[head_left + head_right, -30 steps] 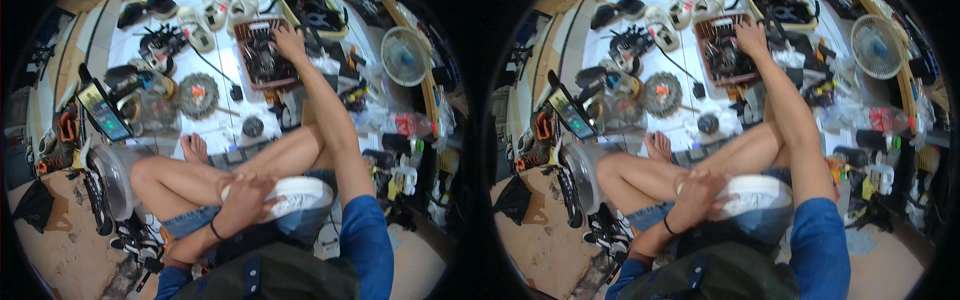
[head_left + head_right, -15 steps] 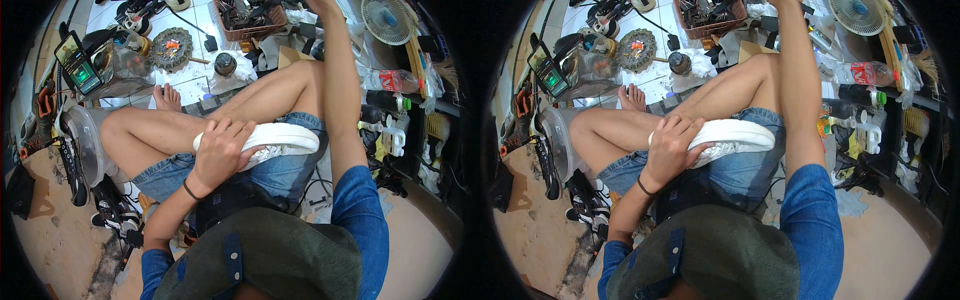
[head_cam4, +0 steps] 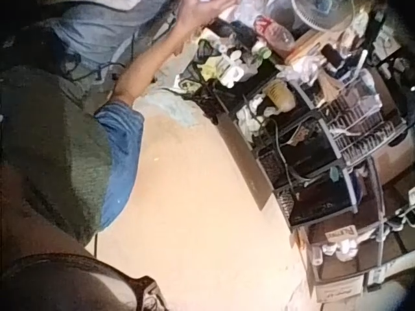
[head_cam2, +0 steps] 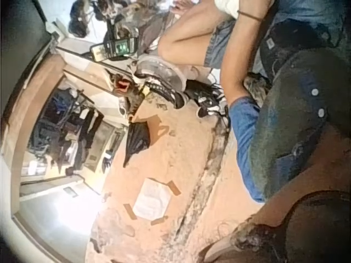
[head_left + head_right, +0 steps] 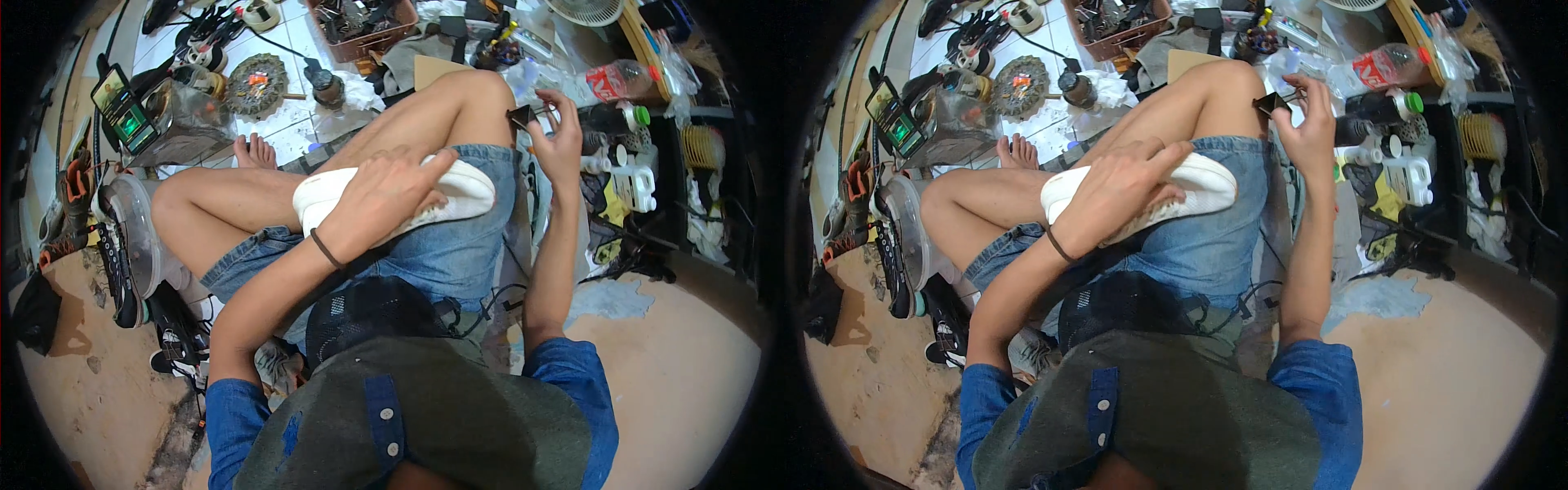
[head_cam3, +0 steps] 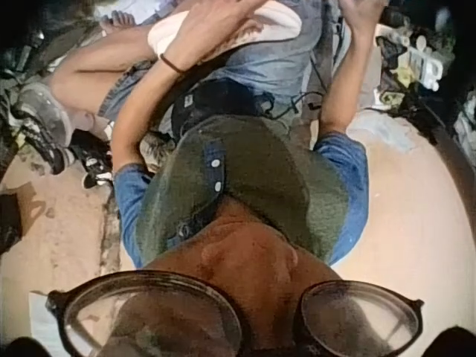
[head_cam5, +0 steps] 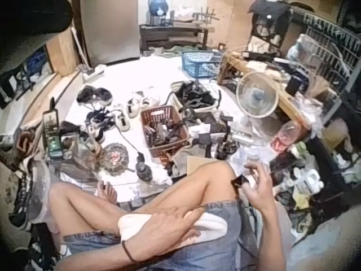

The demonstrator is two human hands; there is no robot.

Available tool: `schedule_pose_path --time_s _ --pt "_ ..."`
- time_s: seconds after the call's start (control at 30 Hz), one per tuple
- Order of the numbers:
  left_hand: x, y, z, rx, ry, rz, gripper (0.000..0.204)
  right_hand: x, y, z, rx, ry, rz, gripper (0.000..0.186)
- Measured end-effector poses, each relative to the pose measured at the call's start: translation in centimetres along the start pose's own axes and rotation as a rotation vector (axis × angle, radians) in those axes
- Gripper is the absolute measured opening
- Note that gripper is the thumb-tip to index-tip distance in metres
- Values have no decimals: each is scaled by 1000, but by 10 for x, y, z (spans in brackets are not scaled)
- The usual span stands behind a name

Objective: Repairing a white sneaker using clamps and binder clips.

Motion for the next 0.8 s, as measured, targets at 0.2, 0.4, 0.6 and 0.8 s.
schedule_pose_path --time_s 0.2,0.4,0.6,0.8 --pt "1 10 1 116 -134 25 36 7 7 -19 45 -349 66 28" --pt "1 15 1 21 -115 84 40 9 2 -16 63 -490 157 32" --pt "-1 17 -1 15 -160 65 38 10 15 -33 81 -412 -73 52" --pt "-3 14 -4 -5 -171 51 37 9 -10 -40 -130 -371 -50 48"
Point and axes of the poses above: each hand's wrist, its own z-axis towards the middle knuckle, its own x-axis out of the palm, y = z × x, the point moved 7 cm from there along z, towards the middle knuckle, and after that the axes turned 15 degrees about -z, right-handed, at the moved point
